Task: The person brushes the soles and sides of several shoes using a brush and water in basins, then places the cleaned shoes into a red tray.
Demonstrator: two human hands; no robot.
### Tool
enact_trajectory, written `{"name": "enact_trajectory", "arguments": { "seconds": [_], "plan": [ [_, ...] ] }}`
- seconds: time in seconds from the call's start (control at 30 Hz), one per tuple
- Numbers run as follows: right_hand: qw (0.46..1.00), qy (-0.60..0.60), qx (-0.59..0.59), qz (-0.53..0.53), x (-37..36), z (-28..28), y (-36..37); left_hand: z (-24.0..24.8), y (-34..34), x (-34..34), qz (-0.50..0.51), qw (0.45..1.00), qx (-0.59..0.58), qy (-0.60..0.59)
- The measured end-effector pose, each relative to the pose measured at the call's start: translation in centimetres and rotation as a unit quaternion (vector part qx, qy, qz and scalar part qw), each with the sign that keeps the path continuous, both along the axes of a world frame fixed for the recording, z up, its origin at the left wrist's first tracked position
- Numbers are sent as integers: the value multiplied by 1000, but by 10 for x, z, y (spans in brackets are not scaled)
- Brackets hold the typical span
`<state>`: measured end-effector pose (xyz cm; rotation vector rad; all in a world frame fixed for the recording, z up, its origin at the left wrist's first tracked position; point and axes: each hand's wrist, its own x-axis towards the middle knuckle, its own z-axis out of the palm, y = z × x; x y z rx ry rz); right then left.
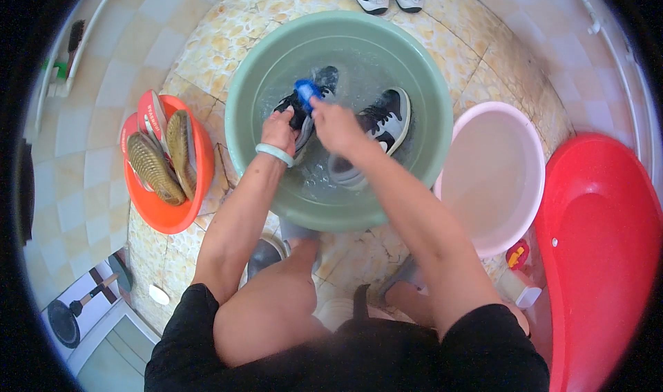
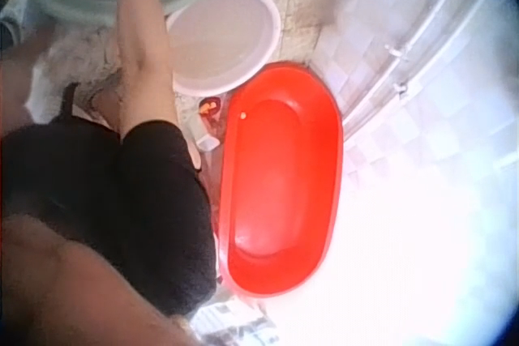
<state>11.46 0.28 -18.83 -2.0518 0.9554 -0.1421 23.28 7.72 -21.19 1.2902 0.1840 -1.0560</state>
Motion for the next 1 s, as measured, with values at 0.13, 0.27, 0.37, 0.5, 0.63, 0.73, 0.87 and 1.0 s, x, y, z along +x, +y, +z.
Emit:
{"name": "enact_trajectory", "arguments": {
  "seconds": [0.13, 0.27, 0.37, 0.5, 0.63, 0.73, 0.87, 1.0],
  "plan": [
    [995, 21, 7, 98, -18, 31, 13, -31, 17, 13, -83, 996, -16, 10],
    [976, 133, -139, 99, -6, -1, -56, -10, 3, -11, -65, 996, -59, -9],
    [987, 109, -60, 97, 10, 6, -35, -14, 4, 2, -83, 996, -35, -10],
    [991, 20, -30, 126, -17, 31, 3, -1, 5, 5, -74, 996, -47, 26],
    [951, 146, -184, 204, -19, 16, -35, -16, 10, -4, -5, 995, -81, 52],
    [966, 184, -161, 79, -12, 1, -79, -1, -4, -10, -27, 995, -76, 53],
    [995, 17, -41, 85, -16, 6, -7, -9, 4, 6, -22, 997, -46, 58],
    [974, 83, -129, 166, -33, 14, 4, -17, 11, 3, -10, 994, -60, 88]
  ]
}}
